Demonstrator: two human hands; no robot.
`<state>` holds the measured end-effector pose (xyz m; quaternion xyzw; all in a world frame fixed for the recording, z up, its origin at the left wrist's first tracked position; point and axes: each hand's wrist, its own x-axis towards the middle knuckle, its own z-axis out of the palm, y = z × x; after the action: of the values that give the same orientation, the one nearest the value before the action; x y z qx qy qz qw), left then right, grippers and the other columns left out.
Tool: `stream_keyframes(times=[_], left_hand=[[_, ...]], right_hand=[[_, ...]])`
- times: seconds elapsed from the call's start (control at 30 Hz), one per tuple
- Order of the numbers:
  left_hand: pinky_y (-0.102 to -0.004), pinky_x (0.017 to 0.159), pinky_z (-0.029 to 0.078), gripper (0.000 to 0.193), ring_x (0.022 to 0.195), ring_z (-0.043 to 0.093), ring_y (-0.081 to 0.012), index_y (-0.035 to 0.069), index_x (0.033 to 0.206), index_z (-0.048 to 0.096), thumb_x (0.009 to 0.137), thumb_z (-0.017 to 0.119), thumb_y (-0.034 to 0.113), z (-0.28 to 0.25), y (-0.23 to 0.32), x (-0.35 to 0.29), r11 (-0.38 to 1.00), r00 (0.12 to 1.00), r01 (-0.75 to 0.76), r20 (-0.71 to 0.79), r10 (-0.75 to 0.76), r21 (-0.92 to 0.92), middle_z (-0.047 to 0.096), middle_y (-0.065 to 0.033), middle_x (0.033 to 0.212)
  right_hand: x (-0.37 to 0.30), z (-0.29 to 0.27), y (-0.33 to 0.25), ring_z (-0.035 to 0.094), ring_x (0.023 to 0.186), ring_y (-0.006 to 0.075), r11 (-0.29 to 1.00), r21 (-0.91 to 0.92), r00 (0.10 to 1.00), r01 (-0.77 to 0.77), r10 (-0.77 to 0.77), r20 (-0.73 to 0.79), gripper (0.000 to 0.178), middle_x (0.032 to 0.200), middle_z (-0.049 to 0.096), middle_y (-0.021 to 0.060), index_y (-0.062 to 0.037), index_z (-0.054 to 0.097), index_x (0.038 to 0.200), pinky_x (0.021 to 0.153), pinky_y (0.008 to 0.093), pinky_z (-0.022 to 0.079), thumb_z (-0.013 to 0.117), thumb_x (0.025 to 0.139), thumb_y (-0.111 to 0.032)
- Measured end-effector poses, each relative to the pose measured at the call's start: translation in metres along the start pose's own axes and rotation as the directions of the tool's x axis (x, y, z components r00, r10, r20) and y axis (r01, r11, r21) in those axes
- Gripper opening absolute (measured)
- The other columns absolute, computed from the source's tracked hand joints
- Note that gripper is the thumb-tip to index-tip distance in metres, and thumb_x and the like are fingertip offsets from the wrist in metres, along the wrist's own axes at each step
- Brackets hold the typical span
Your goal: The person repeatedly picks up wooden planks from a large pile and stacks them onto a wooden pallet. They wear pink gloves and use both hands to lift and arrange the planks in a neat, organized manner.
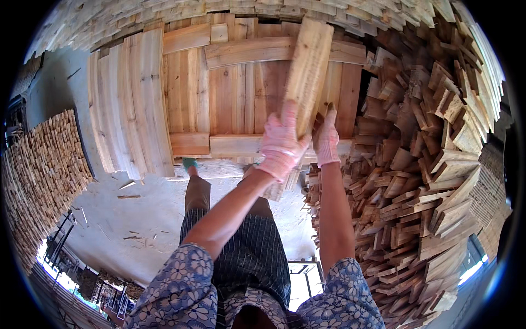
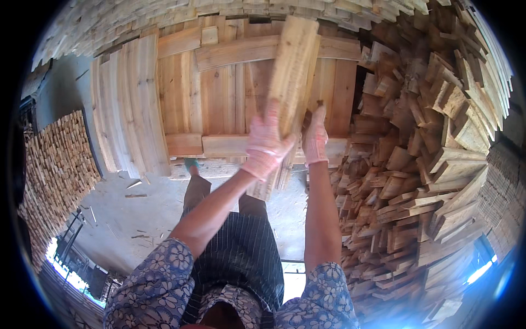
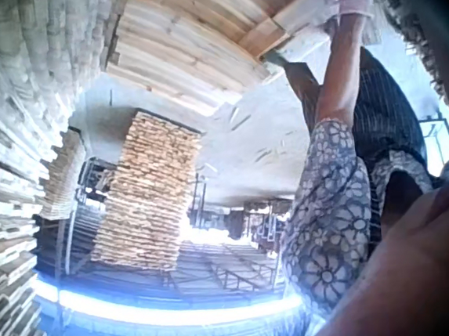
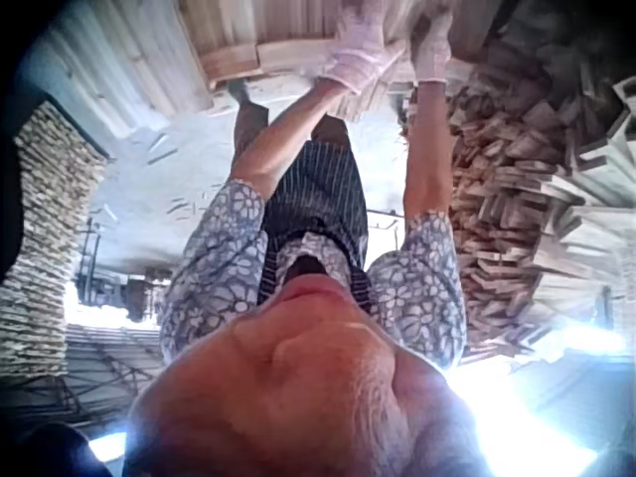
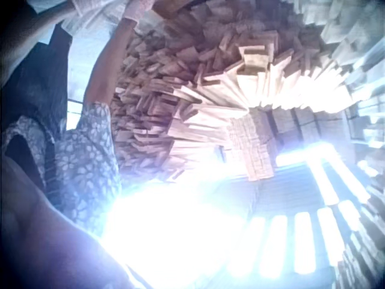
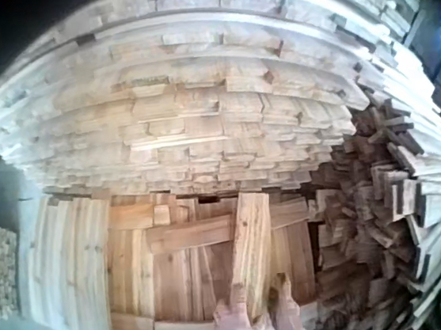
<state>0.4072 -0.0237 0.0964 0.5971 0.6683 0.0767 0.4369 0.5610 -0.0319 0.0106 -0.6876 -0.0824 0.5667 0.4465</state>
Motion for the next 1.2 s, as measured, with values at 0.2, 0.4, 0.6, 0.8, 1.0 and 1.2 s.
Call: stream_keyframes(times=[0.2,0.4,0.6,0.8,1.0,1.2], left_hand=[[-0.0547,0.103,0.046,0.106,0.123,0.051,-0.0467,0.022,0.163,0.017,0.081,0.081,0.036,0.056,0.009,0.007,0.954,0.992,0.124,0.0,-0.128,0.275,0.04,-0.0347,0.143],[-0.0549,0.106,0.044,0.11,0.122,0.05,-0.0481,0.02,0.164,0.018,0.077,0.083,0.036,-0.02,-0.059,-0.024,0.993,0.984,0.115,-0.135,-0.115,-0.004,0.044,-0.0295,0.136],[-0.0619,0.115,0.028,0.101,0.137,0.036,-0.0459,0.019,0.157,0.029,0.076,0.08,0.049,-0.13,-0.171,0.016,0.792,0.903,0.314,-0.422,-0.079,0.524,0.036,-0.0246,0.146],[-0.0658,0.11,0.028,0.098,0.141,0.03,-0.0454,0.009,0.146,0.036,0.07,0.083,0.051,-0.171,-0.235,0.038,0.672,0.92,0.261,-0.39,0.045,0.693,0.035,-0.0236,0.146],[-0.0627,0.111,0.029,0.091,0.143,0.03,-0.0434,0.01,0.148,0.038,0.076,0.077,0.05,-0.197,-0.234,0.025,0.744,0.964,0.204,-0.263,-0.039,0.637,0.035,-0.0205,0.149],[-0.0532,0.114,0.038,0.066,0.139,0.043,-0.0394,0.015,0.146,0.053,0.092,0.061,0.053,-0.354,-0.417,0.002,0.861,0.765,0.368,-0.641,-0.066,0.35,0.053,-0.0201,0.146]], right_hand=[[-0.01,-0.021,-0.007,0.062,0.115,0.0278,0.995,0.046,0.995,-0.086,0.088,-0.048,0.069,0.133,0.062,0.0178,-0.0126,0.038,0.159,0.096,0.0446,0.052,0.043,0.107,-0.057],[-0.034,0.079,-0.021,0.057,0.126,0.0358,0.573,-0.819,0.966,-0.014,-0.204,-0.16,0.093,0.148,0.047,0.0229,-0.0138,0.024,0.161,0.101,0.049,0.051,0.072,0.091,-0.051],[-0.042,0.118,-0.014,0.054,0.129,0.0415,0.195,-0.945,0.937,-0.261,-0.184,-0.297,0.114,0.137,0.047,0.0258,-0.0185,0.004,0.165,0.1,0.0547,0.052,0.079,0.084,-0.047],[-0.061,0.119,-0.023,0.053,0.131,0.0459,0.353,-0.919,0.958,-0.176,-0.152,-0.242,0.112,0.144,0.042,0.0283,-0.019,0.006,0.165,0.103,0.0573,0.05,0.078,0.083,-0.043],[-0.132,0.244,-0.005,0.045,0.139,0.0504,0.459,-0.888,0.998,-0.033,-0.024,-0.05,0.113,0.155,0.032,0.0343,-0.0214,-0.001,0.167,0.112,0.0578,0.043,0.073,0.084,-0.042],[-0.082,0.341,0.059,0.053,0.133,0.0482,0.331,-0.943,0.992,0.039,-0.124,-0.002,0.097,0.15,0.039,0.0312,-0.0277,0.003,0.166,0.103,0.0623,0.048,0.06,0.093,-0.057]])
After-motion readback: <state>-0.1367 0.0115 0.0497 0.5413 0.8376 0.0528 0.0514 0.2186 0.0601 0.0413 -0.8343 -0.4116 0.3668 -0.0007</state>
